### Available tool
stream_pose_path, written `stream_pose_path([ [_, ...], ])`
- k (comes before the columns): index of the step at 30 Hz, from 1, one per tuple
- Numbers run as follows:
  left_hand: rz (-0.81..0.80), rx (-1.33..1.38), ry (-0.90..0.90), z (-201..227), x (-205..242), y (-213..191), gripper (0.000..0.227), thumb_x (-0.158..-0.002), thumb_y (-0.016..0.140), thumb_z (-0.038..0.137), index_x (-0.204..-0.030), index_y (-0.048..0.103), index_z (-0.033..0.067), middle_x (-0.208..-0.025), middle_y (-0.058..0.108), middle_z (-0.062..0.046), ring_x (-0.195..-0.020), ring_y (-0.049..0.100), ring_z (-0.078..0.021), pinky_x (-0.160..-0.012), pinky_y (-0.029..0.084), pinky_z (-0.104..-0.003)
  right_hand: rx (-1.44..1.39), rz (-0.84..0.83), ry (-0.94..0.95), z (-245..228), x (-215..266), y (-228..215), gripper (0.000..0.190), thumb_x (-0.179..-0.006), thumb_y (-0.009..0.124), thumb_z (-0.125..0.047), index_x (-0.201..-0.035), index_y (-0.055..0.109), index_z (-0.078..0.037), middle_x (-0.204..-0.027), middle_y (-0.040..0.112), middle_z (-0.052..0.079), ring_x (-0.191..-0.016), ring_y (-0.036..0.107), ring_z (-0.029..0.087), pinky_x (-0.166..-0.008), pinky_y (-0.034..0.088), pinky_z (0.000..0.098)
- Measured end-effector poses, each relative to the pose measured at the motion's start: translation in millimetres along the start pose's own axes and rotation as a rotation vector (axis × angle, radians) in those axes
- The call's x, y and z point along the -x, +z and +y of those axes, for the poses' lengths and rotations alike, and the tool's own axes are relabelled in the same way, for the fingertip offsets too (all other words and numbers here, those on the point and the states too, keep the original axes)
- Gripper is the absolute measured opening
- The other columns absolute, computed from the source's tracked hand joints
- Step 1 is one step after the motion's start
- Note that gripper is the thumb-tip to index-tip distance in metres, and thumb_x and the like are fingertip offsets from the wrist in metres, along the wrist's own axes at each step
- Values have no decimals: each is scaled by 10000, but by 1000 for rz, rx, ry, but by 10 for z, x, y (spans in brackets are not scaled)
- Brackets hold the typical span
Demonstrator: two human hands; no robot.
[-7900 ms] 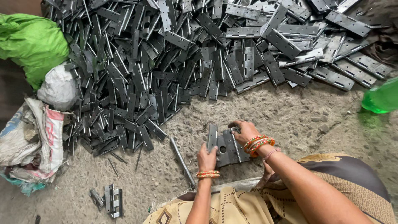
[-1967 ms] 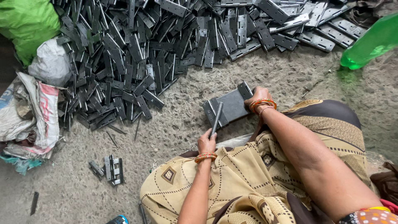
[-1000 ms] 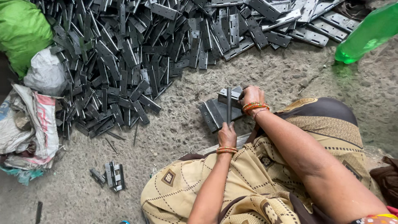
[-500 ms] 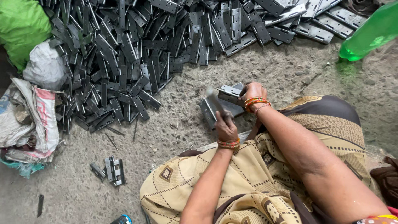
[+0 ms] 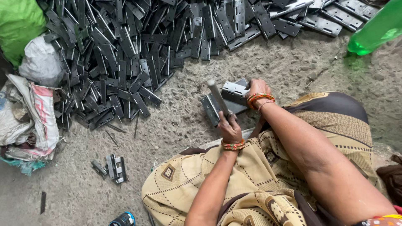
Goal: The person sits on the floor and assembles metal hinges by placing them on a metal block, inserting a pin, and tapping it with a metal rod. The person repeats this process for multiple hinge units, moving finished pieces aside.
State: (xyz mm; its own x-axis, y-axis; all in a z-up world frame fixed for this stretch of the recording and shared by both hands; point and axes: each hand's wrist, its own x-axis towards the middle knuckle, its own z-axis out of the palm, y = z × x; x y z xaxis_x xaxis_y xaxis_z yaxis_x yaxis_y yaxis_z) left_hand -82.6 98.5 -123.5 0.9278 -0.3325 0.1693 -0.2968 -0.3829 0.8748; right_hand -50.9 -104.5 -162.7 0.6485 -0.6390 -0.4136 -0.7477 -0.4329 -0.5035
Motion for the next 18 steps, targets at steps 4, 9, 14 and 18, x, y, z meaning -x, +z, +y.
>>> stream_pose_path([
  [4,-302,-523,-221,-324,-191,215,374,-1071,540,360,-977,635,10,-737,666,-274,-690,653,-475,-579,489,-546,-45,99,-11,-95,-24,-82,697,-576,991,-238,-1170,657,-88,-1120,702,205,-1052,671,387,-854,539,491],
  [9,-249,-457,-190,-373,-190,229,437,-1054,560,396,-873,662,12,-731,659,-284,-703,657,-478,-600,502,-556,-31,-8,-22,-37,86,-136,584,-715,938,-254,-1191,671,-46,-1134,715,244,-1081,676,430,-893,556,510],
  [14,-64,-318,-55,45,-105,-1,418,-1063,501,387,-942,588,-4,-675,632,-266,-667,645,-480,-572,457,-569,-8,-97,7,-121,100,-240,588,-696,953,-320,-1166,710,-62,-1150,703,240,-1090,674,414,-894,561,501],
  [18,-165,-381,-139,66,-172,32,406,-1049,469,397,-1067,577,6,-655,654,-258,-655,662,-481,-573,484,-565,-14,-72,24,-169,83,-253,592,-643,982,-359,-1097,749,-58,-1138,723,216,-1070,695,395,-887,572,489],
])
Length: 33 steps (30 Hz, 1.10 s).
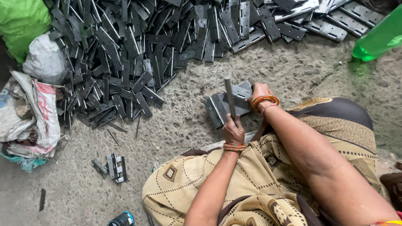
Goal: The person sits on the floor and assembles metal hinges by placing them on a metal block, inserting a pin, and tapping it with a metal rod. The person repeats this process for multiple hinge units, moving finished pieces aside.
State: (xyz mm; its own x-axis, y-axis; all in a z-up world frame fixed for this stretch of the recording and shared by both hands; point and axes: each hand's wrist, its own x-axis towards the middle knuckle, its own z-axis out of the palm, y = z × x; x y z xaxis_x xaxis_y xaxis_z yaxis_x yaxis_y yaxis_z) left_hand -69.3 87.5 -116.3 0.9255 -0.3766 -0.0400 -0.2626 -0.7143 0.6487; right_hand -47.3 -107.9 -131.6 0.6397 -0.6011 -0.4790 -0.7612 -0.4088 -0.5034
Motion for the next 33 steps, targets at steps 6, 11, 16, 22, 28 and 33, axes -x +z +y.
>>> stream_pose_path([
  [6,-74,-150,-15,-213,-212,181,449,-1084,510,416,-897,629,26,-728,662,-262,-699,668,-479,-587,506,-560,-4,-32,86,155,-113,21,587,-622,994,-391,-1099,797,-111,-1109,747,200,-1028,723,371,-878,584,464],
  [11,39,-2,75,-150,12,-2,401,-1072,504,377,-924,609,20,-664,640,-233,-627,665,-447,-536,479,-538,-76,-66,127,262,-253,106,604,-620,988,-378,-1150,796,-160,-1101,773,124,-979,756,304,-893,590,419],
  [16,30,10,87,-151,-1,-47,372,-1056,506,374,-956,591,25,-633,652,-208,-614,672,-429,-511,473,-522,-73,-108,163,405,-433,199,655,-609,992,-412,-1179,785,-166,-1089,779,100,-981,753,259,-879,590,402],
  [22,-71,-160,52,-146,-183,-72,399,-1053,550,389,-874,644,45,-706,671,-224,-630,669,-441,-541,506,-514,-66,-155,209,482,-518,215,654,-591,996,-461,-1106,816,-100,-1056,786,123,-951,759,253,-880,587,386],
  [28,73,88,215,-10,187,-421,359,-1058,526,350,-985,620,12,-658,646,-248,-656,657,-480,-566,480,-541,-131,-120,340,539,-551,349,688,-575,1012,-465,-1043,803,-6,-1029,787,161,-922,755,238,-844,595,385],
  [33,-196,-230,124,-37,137,-587,363,-1006,563,365,-965,633,11,-682,668,-251,-657,659,-485,-561,489,-564,-143,-44,363,477,-563,320,726,-561,1023,-460,-1018,785,51,-1027,782,190,-929,758,230,-848,610,380],
])
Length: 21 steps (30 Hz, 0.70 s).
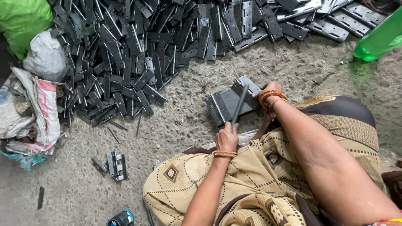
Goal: The person sits on the floor and assembles metal hinges by placing them on a metal block, inserting a pin, and tapping it with a metal rod. The person repeats this process for multiple hinge units, moving finished pieces aside.
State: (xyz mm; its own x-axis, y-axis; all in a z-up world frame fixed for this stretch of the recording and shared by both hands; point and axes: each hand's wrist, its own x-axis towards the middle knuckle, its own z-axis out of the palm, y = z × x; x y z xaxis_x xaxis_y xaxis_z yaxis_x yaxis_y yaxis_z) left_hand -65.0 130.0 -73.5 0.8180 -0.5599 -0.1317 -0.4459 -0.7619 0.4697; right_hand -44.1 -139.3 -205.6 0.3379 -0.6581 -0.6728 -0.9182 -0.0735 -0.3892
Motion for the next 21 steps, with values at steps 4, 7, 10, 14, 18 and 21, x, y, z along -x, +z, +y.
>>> stream_pose_path([
  [4,78,-13,-8,4,19,4,376,-996,597,387,-856,665,46,-691,683,-237,-653,661,-472,-562,484,-559,40,13,-44,65,80,-58,726,-561,1026,-468,-1024,774,32,-1067,755,204,-965,725,280,-879,579,400],
  [7,75,133,-62,-6,187,-26,381,-1058,525,387,-896,629,58,-666,679,-208,-611,688,-409,-528,500,-509,-8,-24,-49,131,133,5,713,-555,1024,-439,-1026,780,37,-1072,764,201,-970,736,266,-880,585,389],
  [10,281,179,84,16,119,-75,347,-1033,561,373,-991,637,38,-646,649,-237,-618,666,-442,-530,493,-519,-24,-37,-49,55,34,-66,702,-561,1014,-436,-1027,787,38,-1066,780,194,-967,751,249,-882,590,379],
  [14,177,41,2,-34,72,-72,333,-1004,587,365,-926,643,46,-653,674,-232,-631,664,-463,-520,475,-543,-34,-23,-20,42,107,-63,700,-557,1019,-425,-1006,790,60,-1056,785,203,-955,758,226,-853,607,371],
  [18,121,9,-54,-17,2,-33,334,-985,623,367,-843,651,66,-646,673,-224,-620,664,-462,-530,476,-553,12,16,-59,-8,212,-196,718,-559,1030,-448,-1019,779,42,-1070,766,202,-974,736,259,-882,580,381],
  [21,176,137,-54,-70,232,-37,354,-1028,573,384,-879,626,67,-653,659,-206,-625,675,-440,-550,490,-549,-4,-36,-23,68,321,-109,698,-566,1020,-436,-1024,777,33,-1070,773,188,-981,746,245,-881,589,382],
])
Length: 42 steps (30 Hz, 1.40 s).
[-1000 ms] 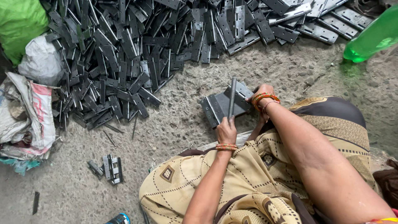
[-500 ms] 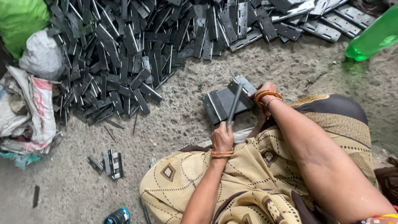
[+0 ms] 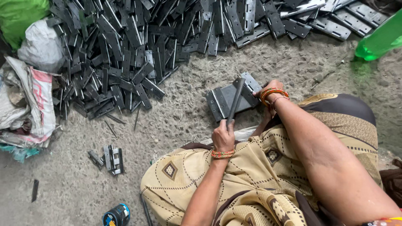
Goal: The person sits on the floor and assembles metal hinges by placing them on a metal block, inserting a pin, and tapping it with a metal rod. The person repeats this process for multiple hinge units, moving finished pieces aside.
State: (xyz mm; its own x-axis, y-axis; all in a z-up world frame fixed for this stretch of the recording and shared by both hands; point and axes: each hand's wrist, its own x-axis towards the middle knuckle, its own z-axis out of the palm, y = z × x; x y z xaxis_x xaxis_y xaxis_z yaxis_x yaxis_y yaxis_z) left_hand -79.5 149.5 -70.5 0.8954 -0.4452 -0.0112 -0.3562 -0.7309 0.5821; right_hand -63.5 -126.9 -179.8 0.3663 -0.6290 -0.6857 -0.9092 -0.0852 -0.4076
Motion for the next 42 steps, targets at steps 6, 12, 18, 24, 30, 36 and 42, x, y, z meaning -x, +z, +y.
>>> stream_pose_path([
  [6,-71,-115,32,41,-128,-90,345,-1009,604,370,-895,635,45,-640,644,-236,-639,642,-480,-545,462,-570,-14,3,-16,-53,-54,-77,654,-567,1015,-428,-996,789,10,-1058,779,180,-978,740,244,-894,575,376],
  [12,66,7,82,167,-173,-169,290,-1017,599,332,-925,658,63,-649,647,-221,-604,648,-442,-520,455,-519,27,17,14,59,-12,-76,689,-571,1025,-455,-976,783,47,-1054,768,211,-965,742,263,-884,579,374],
  [18,168,269,199,187,-56,-266,279,-1058,542,309,-987,611,48,-612,604,-196,-574,661,-396,-521,453,-490,-22,-22,32,-113,-21,-167,656,-569,1019,-420,-1027,785,-12,-1066,772,163,-979,736,257,-885,577,382],
  [24,-82,-182,13,48,-224,-51,341,-996,587,393,-883,654,78,-668,681,-210,-630,666,-444,-541,482,-532,22,5,19,-104,156,-202,658,-576,1023,-432,-1012,791,2,-1067,772,174,-978,740,256,-878,580,384],
  [30,181,29,171,25,-137,-134,360,-1045,540,392,-941,647,64,-673,668,-211,-637,664,-440,-540,484,-522,-32,5,21,-140,49,-178,638,-574,1020,-411,-1005,792,0,-1066,777,167,-974,741,245,-865,583,385],
  [36,-68,-153,43,-50,-170,-81,356,-1000,587,405,-941,658,62,-683,666,-242,-679,659,-484,-592,491,-583,4,-28,46,-93,61,-140,670,-587,1004,-445,-1022,797,21,-1101,785,183,-1002,751,248,-892,582,381],
  [42,-16,-113,-76,-370,-195,160,412,-985,591,456,-877,694,72,-718,685,-240,-693,674,-486,-613,514,-582,61,-48,5,-16,225,-188,635,-638,984,-455,-1045,790,-7,-1111,764,170,-1024,730,269,-898,569,395],
])
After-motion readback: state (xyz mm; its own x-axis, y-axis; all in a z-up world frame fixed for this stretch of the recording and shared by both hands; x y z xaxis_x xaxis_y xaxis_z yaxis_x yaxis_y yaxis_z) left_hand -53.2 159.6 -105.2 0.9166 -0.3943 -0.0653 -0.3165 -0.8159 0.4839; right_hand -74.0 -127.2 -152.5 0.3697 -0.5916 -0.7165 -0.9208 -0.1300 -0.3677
